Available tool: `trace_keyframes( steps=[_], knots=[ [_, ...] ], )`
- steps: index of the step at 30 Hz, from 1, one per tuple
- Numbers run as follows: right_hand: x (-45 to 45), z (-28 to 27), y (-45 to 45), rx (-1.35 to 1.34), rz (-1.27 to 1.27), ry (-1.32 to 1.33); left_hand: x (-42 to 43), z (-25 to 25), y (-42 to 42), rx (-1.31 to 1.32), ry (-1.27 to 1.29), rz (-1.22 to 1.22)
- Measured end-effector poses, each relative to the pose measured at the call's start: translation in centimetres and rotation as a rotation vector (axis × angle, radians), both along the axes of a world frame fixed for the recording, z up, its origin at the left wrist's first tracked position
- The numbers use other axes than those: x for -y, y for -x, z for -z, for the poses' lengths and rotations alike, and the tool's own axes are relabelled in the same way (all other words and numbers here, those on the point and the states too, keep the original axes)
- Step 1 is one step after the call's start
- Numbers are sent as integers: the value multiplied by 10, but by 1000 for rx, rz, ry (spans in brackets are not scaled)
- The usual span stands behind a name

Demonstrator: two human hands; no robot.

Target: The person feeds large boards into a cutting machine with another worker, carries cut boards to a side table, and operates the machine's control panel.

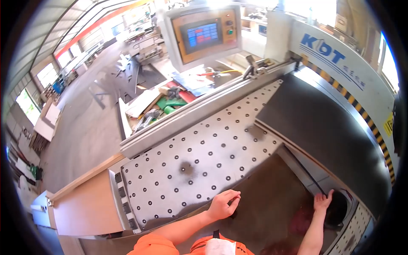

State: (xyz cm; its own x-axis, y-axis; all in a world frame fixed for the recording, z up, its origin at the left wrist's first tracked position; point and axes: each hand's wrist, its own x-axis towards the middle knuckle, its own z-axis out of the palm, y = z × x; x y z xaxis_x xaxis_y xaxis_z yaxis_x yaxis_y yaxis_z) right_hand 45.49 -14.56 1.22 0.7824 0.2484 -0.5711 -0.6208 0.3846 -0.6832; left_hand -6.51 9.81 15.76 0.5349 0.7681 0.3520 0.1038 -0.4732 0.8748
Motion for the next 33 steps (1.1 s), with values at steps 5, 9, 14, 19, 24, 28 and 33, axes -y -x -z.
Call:
trace_keyframes(
  steps=[5, 9, 14, 19, 24, 28, 33],
  knots=[
    [-45, -11, -6, 63, 287, -45, -14, 19, 17, -66, 29, -130],
    [32, -8, 95, 46, 346, -115, 8, 29, 35, -27, 69, -202],
    [143, -39, 235, -82, 301, -14, 47, 28, 81, -71, -56, -323],
    [244, -53, 348, -161, 223, 17, 113, 46, 198, -537, -258, -539],
    [333, -64, 460, -183, 205, 69, 176, 39, 307, -853, 358, -461],
    [395, -47, 552, -105, 177, 136, 194, 52, 411, -293, 1247, -359],
    [464, -28, 653, -224, -29, -26, 249, 26, 535, -291, 1169, -323]
  ],
)
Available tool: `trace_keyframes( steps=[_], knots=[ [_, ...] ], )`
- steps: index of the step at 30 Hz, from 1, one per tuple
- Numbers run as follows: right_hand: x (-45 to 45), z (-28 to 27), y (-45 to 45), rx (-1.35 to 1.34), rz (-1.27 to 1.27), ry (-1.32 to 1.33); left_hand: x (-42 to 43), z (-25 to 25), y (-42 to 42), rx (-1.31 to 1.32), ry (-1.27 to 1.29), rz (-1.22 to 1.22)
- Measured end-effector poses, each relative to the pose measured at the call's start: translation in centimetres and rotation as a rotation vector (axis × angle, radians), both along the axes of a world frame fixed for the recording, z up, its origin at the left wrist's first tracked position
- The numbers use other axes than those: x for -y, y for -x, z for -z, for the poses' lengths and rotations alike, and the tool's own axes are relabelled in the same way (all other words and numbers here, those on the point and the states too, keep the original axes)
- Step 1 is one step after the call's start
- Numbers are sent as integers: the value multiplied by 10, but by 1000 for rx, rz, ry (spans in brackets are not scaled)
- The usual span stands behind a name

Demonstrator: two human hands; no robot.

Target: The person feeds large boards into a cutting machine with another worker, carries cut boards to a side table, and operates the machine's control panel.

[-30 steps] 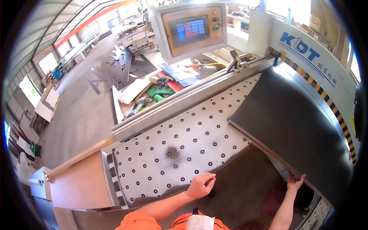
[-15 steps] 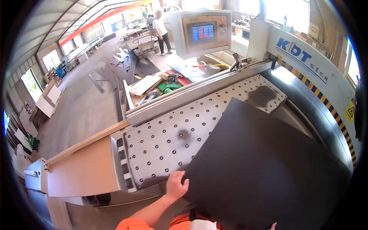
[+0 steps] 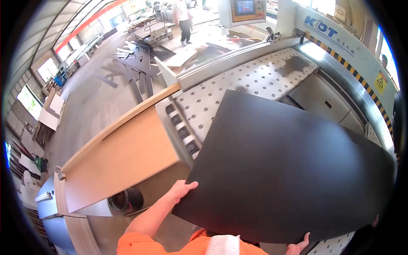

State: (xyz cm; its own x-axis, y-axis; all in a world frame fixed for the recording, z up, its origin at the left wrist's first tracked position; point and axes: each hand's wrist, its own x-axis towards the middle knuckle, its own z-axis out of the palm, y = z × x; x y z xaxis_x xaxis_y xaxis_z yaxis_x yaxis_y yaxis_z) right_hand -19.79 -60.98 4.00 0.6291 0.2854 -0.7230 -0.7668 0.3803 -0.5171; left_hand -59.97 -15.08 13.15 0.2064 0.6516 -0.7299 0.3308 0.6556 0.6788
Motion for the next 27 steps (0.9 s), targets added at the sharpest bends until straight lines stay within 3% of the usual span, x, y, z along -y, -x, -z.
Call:
trace_keyframes(
  steps=[1, 2, 5, 7, 12, 15, 17, 21, 25, 27],
  knots=[
    [3, -13, 10, -223, -53, -178, 7, -12, 23, -14, 15, -29],
    [-4, -31, 45, -136, 51, 26, 22, -32, 46, -35, 52, -57],
    [-6, -75, 125, -157, 108, -42, 58, -25, 131, 44, -43, -128],
    [16, -74, 167, -142, 48, -99, 83, -56, 172, -61, -74, -191],
    [51, -65, 256, -98, -98, -231, 127, -38, 299, -5, -88, -255],
    [50, -89, 308, -72, -116, -226, 148, -54, 357, -69, -93, -299],
    [51, -89, 329, -114, -113, -175, 165, -65, 388, 80, -154, -258],
    [48, -72, 374, -31, -155, -209, 186, -49, 453, 86, -104, -274],
    [32, -58, 413, -25, -210, -228, 190, 22, 550, 108, -127, -322],
    [30, -60, 431, -36, -266, -212, 211, 5, 567, 101, -161, -277]
  ],
)
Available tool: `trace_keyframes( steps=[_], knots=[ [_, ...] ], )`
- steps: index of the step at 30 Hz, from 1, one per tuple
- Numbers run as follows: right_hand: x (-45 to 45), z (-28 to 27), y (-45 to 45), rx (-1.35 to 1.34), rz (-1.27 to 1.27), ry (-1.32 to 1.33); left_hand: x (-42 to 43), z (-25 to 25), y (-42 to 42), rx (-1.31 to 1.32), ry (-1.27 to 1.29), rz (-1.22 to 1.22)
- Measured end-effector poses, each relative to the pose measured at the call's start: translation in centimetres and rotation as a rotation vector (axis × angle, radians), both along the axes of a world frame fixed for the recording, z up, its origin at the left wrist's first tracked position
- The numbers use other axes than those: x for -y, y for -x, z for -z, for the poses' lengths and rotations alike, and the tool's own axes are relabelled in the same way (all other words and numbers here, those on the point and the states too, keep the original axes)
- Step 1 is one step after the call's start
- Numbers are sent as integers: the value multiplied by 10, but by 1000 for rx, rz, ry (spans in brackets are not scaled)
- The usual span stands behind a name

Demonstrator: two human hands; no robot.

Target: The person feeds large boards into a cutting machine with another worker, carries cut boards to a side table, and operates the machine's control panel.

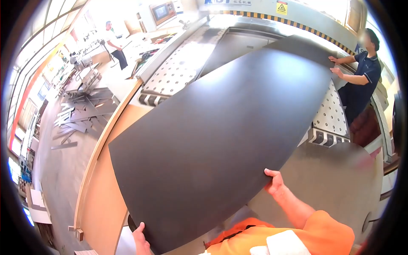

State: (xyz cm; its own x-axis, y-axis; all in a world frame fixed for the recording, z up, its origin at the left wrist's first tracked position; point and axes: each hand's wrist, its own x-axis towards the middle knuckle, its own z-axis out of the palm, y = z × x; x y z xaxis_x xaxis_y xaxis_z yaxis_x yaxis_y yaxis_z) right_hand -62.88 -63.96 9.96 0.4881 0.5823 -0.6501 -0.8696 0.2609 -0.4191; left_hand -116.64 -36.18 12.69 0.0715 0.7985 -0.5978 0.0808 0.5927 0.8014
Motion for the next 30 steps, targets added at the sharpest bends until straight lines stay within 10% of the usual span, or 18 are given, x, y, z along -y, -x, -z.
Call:
trace_keyframes(
  steps=[20, 25, 30],
  knots=[
    [-45, 31, 91, -122, -358, 65, 164, 36, 168, 157, 322, -457],
    [-56, 22, 116, -158, -469, 125, 184, -44, 102, 213, -15, -303],
    [-60, 34, 154, -14, -492, 52, 214, 32, 230, 33, 156, -515]
  ],
)
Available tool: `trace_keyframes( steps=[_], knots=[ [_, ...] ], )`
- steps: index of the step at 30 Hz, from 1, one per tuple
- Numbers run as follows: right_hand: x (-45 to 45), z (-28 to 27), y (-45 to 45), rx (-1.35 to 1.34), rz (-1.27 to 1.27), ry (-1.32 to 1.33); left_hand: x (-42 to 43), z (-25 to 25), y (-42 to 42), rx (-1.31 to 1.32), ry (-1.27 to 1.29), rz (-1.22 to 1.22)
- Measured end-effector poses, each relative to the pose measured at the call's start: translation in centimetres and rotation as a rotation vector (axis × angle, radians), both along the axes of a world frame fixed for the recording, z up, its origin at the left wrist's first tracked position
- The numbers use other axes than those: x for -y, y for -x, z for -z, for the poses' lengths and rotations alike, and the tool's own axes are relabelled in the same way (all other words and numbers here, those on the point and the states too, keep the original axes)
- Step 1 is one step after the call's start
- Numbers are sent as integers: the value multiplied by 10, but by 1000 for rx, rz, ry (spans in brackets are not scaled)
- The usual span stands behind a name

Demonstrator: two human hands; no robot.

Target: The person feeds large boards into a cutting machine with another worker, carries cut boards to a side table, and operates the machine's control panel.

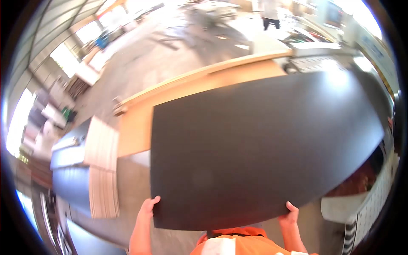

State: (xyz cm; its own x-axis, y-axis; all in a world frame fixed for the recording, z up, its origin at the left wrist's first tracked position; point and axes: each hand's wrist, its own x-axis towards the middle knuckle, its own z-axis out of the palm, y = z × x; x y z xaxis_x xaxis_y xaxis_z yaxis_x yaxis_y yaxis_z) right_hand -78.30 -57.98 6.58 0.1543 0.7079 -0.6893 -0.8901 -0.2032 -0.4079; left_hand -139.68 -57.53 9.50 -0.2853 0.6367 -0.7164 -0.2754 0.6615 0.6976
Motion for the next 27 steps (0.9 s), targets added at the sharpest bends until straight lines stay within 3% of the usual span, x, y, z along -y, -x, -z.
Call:
trace_keyframes(
  steps=[1, 8, 10, 15, 19, 21, 24, 25, 27],
  knots=[
    [-1, -2, 11, 29, -54, -108, 6, -7, 10, -14, 25, -28],
    [-19, -17, 97, 37, -178, -156, 2, -16, 79, -107, 160, -77],
    [-19, 2, 112, 69, -173, -120, -9, -29, 98, -152, 216, -75],
    [-41, -4, 163, 53, -116, -170, -9, -3, 181, -47, 75, -35],
    [-68, -6, 97, 140, 156, -215, -20, 5, 212, 2, -50, 72],
    [-93, -11, 70, 49, 284, 104, -11, 24, 226, 22, -79, 87],
    [-100, -7, 73, 272, 253, 140, -23, -1, 202, 176, -141, 77],
    [-100, -13, 76, 240, 273, 150, -18, 10, 206, 44, 27, 25],
    [-97, -12, 77, 229, 258, 171, -20, 19, 207, 5, -7, 59]
  ],
)
